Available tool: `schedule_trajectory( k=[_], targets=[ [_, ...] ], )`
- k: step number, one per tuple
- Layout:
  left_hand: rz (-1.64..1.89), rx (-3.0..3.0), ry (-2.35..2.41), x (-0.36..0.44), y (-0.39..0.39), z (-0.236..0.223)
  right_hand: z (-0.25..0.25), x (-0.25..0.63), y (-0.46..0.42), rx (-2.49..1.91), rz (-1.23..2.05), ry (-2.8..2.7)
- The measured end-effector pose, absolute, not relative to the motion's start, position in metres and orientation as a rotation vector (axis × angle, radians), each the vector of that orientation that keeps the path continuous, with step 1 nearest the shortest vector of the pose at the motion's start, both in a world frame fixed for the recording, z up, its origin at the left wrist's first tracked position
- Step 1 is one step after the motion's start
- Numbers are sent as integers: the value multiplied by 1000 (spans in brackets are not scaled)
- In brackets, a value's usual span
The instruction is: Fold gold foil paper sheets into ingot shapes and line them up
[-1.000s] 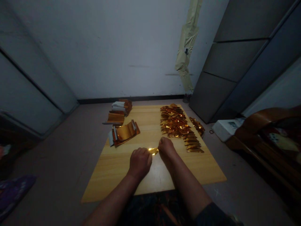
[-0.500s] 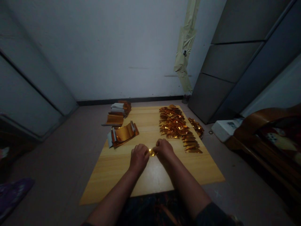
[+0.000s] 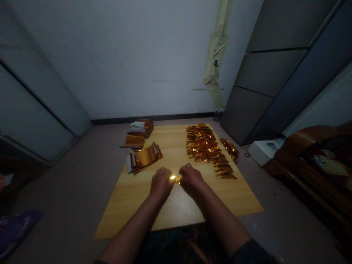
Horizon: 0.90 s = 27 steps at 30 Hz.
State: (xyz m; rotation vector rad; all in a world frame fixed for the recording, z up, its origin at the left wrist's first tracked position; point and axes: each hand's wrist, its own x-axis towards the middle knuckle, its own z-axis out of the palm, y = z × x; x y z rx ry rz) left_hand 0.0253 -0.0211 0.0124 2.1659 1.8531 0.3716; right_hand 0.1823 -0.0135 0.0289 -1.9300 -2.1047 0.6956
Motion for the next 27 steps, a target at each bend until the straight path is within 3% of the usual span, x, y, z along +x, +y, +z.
schedule_trajectory(
  k=[27],
  targets=[
    [319,2086,1814,19,-4,13,26,171,1,-1913,697,-2195]
  ],
)
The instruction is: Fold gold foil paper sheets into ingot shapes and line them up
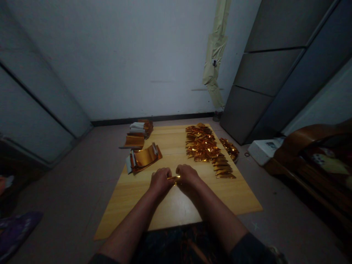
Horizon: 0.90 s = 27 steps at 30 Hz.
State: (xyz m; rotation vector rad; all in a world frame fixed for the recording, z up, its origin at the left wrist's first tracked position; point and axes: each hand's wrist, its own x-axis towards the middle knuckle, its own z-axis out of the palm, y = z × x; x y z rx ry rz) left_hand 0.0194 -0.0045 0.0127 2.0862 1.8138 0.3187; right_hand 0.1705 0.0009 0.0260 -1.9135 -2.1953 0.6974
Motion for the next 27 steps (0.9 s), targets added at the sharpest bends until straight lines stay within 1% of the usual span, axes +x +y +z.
schedule_trajectory(
  k=[3,6,14,18,22,27],
  targets=[
    [307,2076,1834,21,-4,15,24,163,2,-1888,663,-2145],
    [294,2026,1837,20,-3,17,18,157,1,-1829,731,-2064],
    [432,1900,1759,10,6,3,12,159,3,-1849,845,-1976],
    [407,1929,1781,12,5,2,14,158,3,-1848,854,-1972],
    [465,1954,1812,15,4,4,13,157,3,-1854,858,-1943],
    [505,1906,1733,12,3,4,10,156,3,-1854,890,-1917]
  ],
)
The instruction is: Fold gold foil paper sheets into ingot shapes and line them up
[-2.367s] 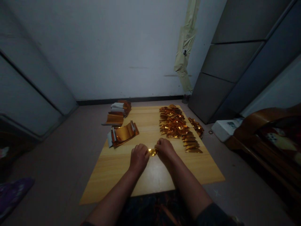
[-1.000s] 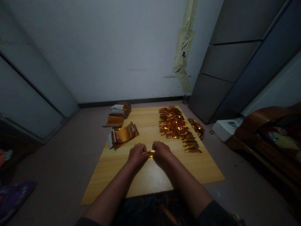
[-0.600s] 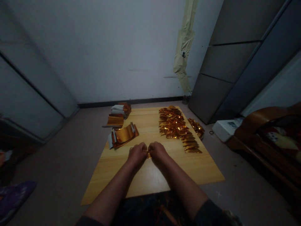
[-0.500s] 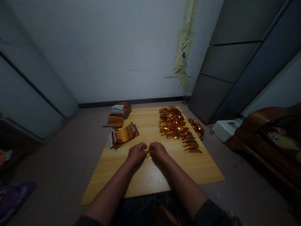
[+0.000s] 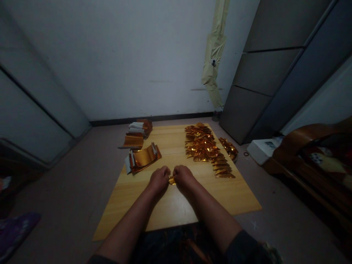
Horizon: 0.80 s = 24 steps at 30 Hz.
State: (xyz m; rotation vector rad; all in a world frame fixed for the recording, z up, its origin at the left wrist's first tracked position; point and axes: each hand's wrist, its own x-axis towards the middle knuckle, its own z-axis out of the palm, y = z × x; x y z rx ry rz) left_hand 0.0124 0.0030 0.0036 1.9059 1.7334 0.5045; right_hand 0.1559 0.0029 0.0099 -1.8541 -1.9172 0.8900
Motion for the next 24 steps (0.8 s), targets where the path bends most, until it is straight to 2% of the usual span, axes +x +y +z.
schedule_trajectory(
  k=[6,12,16,24],
  targets=[
    [785,1879,1669,-1,0,-12,9,156,5,-1858,813,-1972],
    [1029,2191,1481,-16,-18,-18,8,155,8,-1886,819,-1990],
    [894,2495,1290,-17,-30,-18,15,153,11,-1958,801,-2068],
    [733,2637,1414,-18,-38,-14,27,138,14,-2150,721,-2067]
  ],
)
